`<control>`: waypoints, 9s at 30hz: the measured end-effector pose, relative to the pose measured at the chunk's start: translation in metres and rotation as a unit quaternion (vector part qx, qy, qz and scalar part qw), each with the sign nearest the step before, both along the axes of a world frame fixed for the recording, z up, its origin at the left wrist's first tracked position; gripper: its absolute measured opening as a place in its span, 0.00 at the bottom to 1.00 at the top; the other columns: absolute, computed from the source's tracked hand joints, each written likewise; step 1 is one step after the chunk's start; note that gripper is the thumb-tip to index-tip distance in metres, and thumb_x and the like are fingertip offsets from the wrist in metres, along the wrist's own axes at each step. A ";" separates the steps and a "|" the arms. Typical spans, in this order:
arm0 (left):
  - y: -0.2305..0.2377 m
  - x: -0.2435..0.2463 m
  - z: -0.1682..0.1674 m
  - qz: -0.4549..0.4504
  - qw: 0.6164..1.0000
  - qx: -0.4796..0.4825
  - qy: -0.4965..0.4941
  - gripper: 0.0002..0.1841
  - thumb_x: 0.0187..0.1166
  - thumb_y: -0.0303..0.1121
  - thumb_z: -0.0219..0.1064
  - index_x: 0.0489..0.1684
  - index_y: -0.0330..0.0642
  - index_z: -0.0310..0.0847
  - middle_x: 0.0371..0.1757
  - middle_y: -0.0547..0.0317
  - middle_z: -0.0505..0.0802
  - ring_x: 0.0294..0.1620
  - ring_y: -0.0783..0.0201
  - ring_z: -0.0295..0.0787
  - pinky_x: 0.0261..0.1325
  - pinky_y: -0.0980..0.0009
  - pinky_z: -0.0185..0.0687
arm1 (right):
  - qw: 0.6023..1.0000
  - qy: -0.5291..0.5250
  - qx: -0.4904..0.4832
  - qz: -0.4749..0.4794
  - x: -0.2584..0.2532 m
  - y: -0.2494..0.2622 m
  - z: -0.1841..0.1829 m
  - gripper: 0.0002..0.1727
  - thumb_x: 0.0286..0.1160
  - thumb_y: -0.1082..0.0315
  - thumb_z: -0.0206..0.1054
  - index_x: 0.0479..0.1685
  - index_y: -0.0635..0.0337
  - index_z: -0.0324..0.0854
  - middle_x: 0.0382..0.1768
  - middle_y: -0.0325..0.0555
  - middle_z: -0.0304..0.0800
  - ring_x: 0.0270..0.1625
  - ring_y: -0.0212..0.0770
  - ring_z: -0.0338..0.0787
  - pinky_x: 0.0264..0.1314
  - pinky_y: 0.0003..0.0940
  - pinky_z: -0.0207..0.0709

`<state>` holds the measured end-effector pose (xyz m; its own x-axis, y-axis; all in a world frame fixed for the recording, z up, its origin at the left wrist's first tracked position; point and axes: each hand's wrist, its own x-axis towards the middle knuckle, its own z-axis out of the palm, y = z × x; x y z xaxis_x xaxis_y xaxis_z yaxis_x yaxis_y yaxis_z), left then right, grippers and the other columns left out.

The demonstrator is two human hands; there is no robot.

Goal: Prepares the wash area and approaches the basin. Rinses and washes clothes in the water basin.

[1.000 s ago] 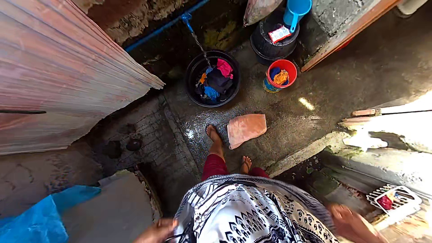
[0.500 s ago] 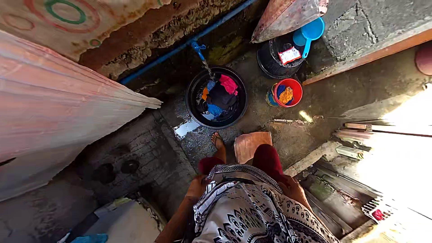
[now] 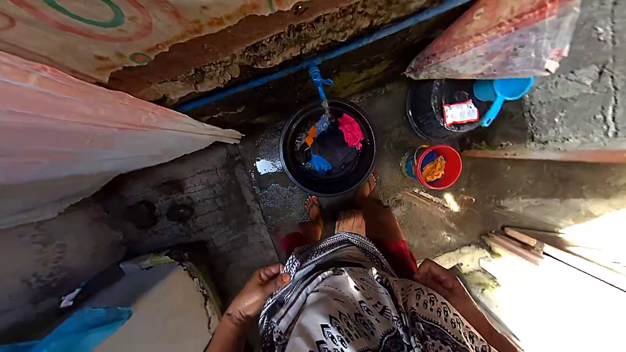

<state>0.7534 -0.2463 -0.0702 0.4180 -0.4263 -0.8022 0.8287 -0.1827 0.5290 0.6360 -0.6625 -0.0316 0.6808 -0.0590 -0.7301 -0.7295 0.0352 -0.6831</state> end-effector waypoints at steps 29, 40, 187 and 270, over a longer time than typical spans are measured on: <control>-0.186 0.037 -0.532 -0.581 0.746 0.190 -0.264 0.39 0.77 0.20 0.63 0.92 0.53 0.60 0.89 0.39 0.68 0.90 0.37 0.61 0.88 0.33 0.52 | 0.977 0.071 -0.199 0.020 0.297 -0.128 -0.541 0.32 0.83 0.66 0.66 0.86 0.57 0.63 0.70 0.61 0.82 0.66 0.52 0.86 0.68 0.55 0.80; -0.175 0.016 -0.544 -0.556 0.700 0.213 -0.394 0.32 0.75 0.28 0.66 0.85 0.53 0.70 0.81 0.39 0.80 0.82 0.37 0.75 0.79 0.35 0.69 | 0.980 -0.018 -0.198 0.024 0.277 -0.133 -0.546 0.32 0.79 0.73 0.67 0.83 0.55 0.65 0.53 0.51 0.86 0.45 0.39 0.89 0.51 0.42 0.86; -0.092 0.104 -0.382 -0.185 0.704 0.318 -0.607 0.18 0.86 0.37 0.65 0.68 0.38 0.84 0.57 0.45 0.92 0.57 0.48 0.91 0.66 0.44 0.82 | 0.685 -0.219 -0.382 0.581 0.221 0.097 -0.646 0.32 0.72 0.72 0.72 0.81 0.49 0.77 0.92 0.66 0.48 0.88 0.79 0.55 0.70 0.85 0.64; -0.121 0.120 -0.387 -0.054 0.715 0.338 -0.609 0.12 0.89 0.36 0.58 0.56 0.40 0.85 0.48 0.44 0.92 0.51 0.43 0.92 0.54 0.38 0.84 | 0.908 -0.401 -0.040 0.118 0.266 0.035 -0.436 0.08 0.83 0.72 0.60 0.36 0.51 0.79 0.31 0.30 0.88 0.34 0.28 0.89 0.43 0.31 0.89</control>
